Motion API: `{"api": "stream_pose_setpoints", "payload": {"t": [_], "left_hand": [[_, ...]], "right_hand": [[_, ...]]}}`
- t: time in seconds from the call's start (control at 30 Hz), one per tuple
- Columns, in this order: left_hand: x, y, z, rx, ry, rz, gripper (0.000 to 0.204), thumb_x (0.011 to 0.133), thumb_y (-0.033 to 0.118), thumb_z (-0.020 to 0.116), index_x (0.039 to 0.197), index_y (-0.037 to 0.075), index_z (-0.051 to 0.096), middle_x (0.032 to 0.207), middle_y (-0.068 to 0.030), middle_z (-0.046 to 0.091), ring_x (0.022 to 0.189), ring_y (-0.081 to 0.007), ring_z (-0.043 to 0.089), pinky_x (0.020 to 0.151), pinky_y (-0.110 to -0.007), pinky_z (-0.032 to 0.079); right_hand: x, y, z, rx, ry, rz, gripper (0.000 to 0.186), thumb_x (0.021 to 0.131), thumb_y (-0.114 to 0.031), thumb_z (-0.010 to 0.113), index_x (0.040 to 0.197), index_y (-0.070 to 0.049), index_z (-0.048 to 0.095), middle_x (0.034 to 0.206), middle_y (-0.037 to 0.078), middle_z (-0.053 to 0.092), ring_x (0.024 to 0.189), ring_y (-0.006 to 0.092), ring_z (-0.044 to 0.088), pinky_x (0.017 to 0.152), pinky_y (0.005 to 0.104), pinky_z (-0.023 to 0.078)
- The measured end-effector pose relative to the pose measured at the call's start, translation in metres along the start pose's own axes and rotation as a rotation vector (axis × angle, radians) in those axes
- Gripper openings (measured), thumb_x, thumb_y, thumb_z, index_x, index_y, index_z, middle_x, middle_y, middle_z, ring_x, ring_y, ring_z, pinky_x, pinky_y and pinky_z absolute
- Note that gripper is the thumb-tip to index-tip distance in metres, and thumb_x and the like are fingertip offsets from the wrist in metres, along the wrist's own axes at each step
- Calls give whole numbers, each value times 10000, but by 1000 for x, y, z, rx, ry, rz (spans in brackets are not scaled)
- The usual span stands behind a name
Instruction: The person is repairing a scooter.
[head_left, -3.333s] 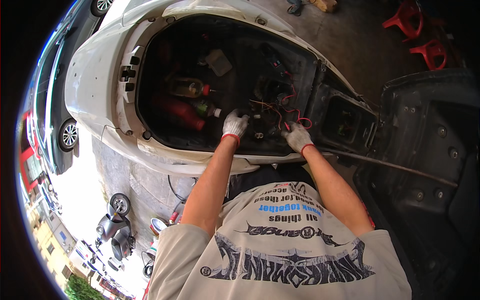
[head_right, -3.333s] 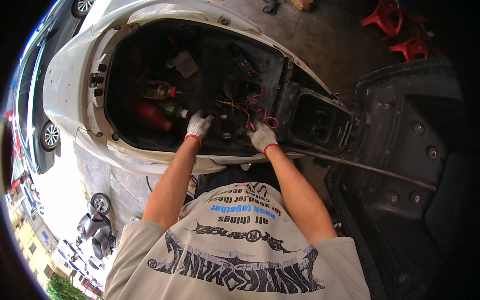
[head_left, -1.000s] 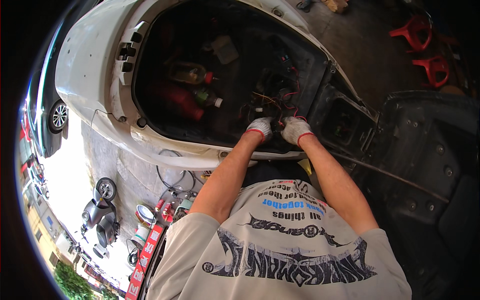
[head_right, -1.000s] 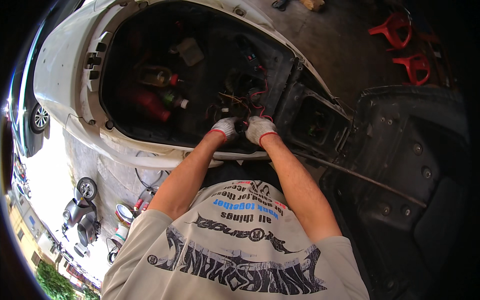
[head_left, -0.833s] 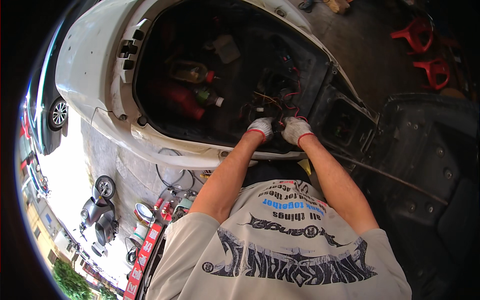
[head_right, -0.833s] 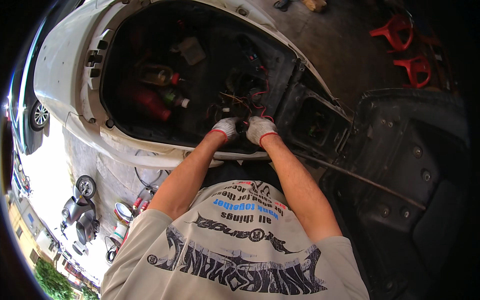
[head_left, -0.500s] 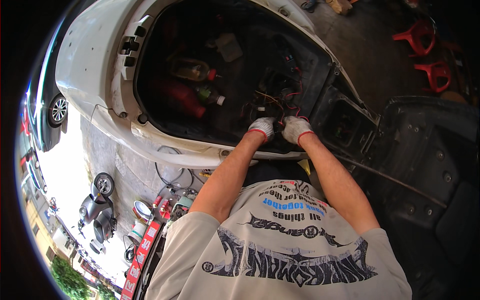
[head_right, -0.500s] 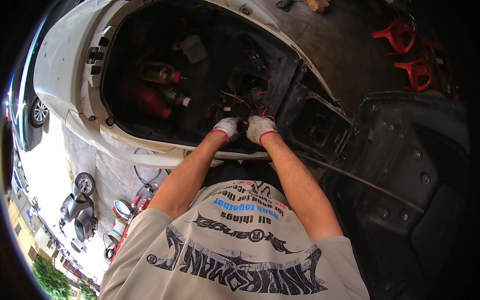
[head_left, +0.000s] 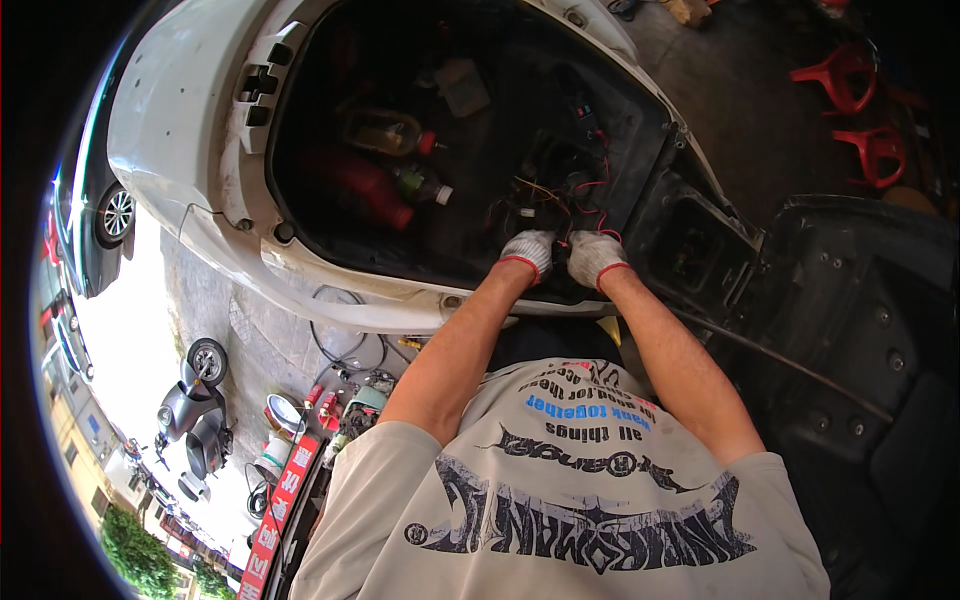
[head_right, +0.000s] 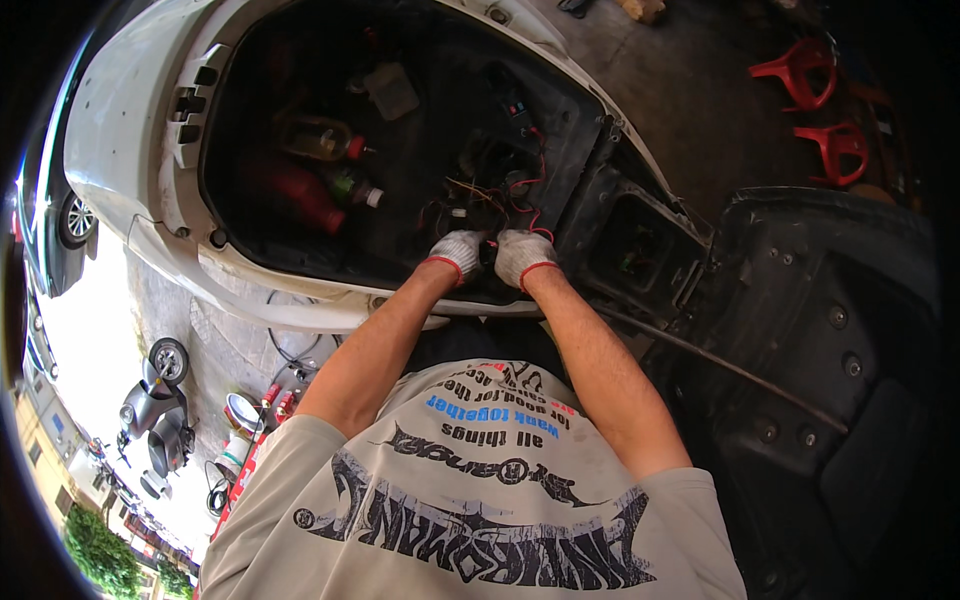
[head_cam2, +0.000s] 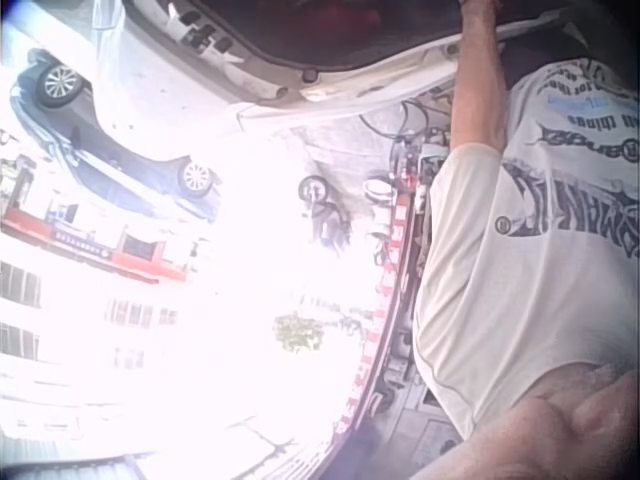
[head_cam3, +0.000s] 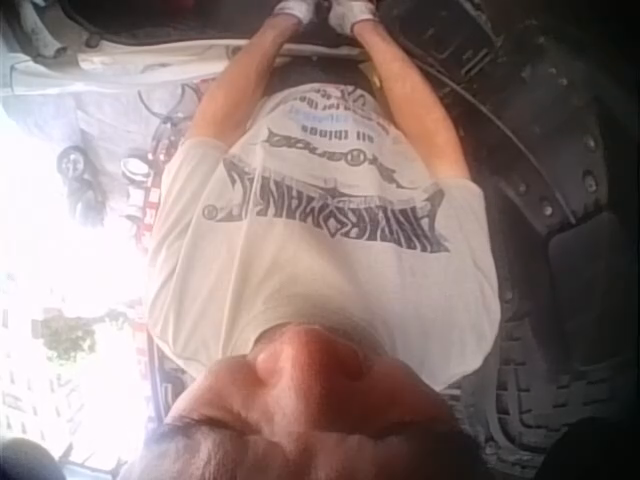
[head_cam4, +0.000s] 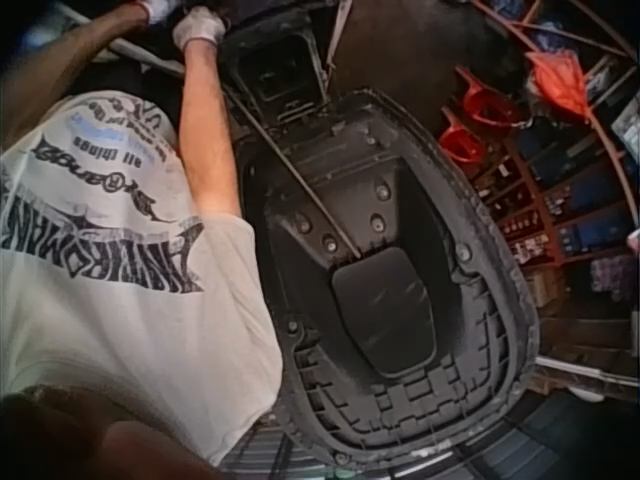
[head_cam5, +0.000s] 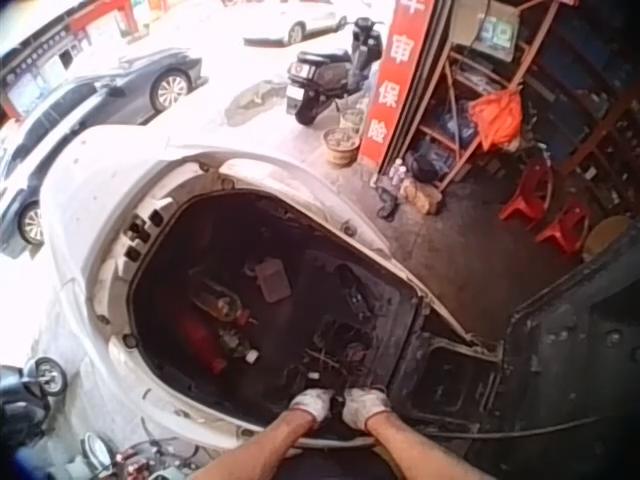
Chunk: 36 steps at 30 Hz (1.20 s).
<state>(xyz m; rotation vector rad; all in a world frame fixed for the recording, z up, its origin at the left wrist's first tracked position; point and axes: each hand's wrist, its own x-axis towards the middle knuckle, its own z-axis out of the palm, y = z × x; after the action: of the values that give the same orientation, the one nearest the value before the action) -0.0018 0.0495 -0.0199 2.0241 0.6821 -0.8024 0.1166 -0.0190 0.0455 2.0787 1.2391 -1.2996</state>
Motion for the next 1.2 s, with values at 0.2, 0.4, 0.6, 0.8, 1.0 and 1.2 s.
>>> {"api": "stream_pose_setpoints", "payload": {"t": [0.2,0.4,0.6,0.8,1.0,1.2], "left_hand": [[-1,2,2,-41,69,16,350,759,53,579,1106,38,622,1122,-196,626,1072,-336,596,888,-429,501],[-4,6,-2,-36,64,4,346,785,72,564,1126,38,609,1138,-204,616,1087,-340,585,898,-428,496],[-9,5,-11,-110,12,-3,470,775,195,631,1230,111,553,1194,-197,588,1111,-352,560,941,-432,463],[-9,3,-6,-95,-15,-51,582,764,142,613,1328,129,470,1224,-201,571,1134,-359,545,952,-431,459],[-14,7,-13,-93,-49,-61,582,760,126,604,1325,105,467,1259,-201,549,1161,-355,529,968,-423,452],[-19,13,-20,-103,-43,-69,460,797,91,551,1255,62,525,1288,-189,533,1194,-327,518,980,-410,453]], "right_hand": [[-1,1,6,43,42,-18,329,800,-160,525,1086,-52,647,1171,181,620,1079,331,604,886,408,499],[1,0,7,17,61,-18,309,792,-155,526,1065,-53,627,1112,181,640,1027,328,624,866,408,502],[-3,8,0,123,114,-63,313,820,-198,527,1084,-84,650,1155,169,623,1054,338,606,882,411,494],[-8,36,-21,262,305,60,310,841,-194,494,1086,-67,635,1117,183,627,1071,365,576,918,425,469],[-4,30,-13,78,173,49,314,824,-155,500,1085,-49,640,1129,193,626,1062,345,597,903,413,486],[6,5,-2,9,1,139,299,807,-135,523,1067,-63,654,1131,199,628,1071,331,606,897,409,493]]}}
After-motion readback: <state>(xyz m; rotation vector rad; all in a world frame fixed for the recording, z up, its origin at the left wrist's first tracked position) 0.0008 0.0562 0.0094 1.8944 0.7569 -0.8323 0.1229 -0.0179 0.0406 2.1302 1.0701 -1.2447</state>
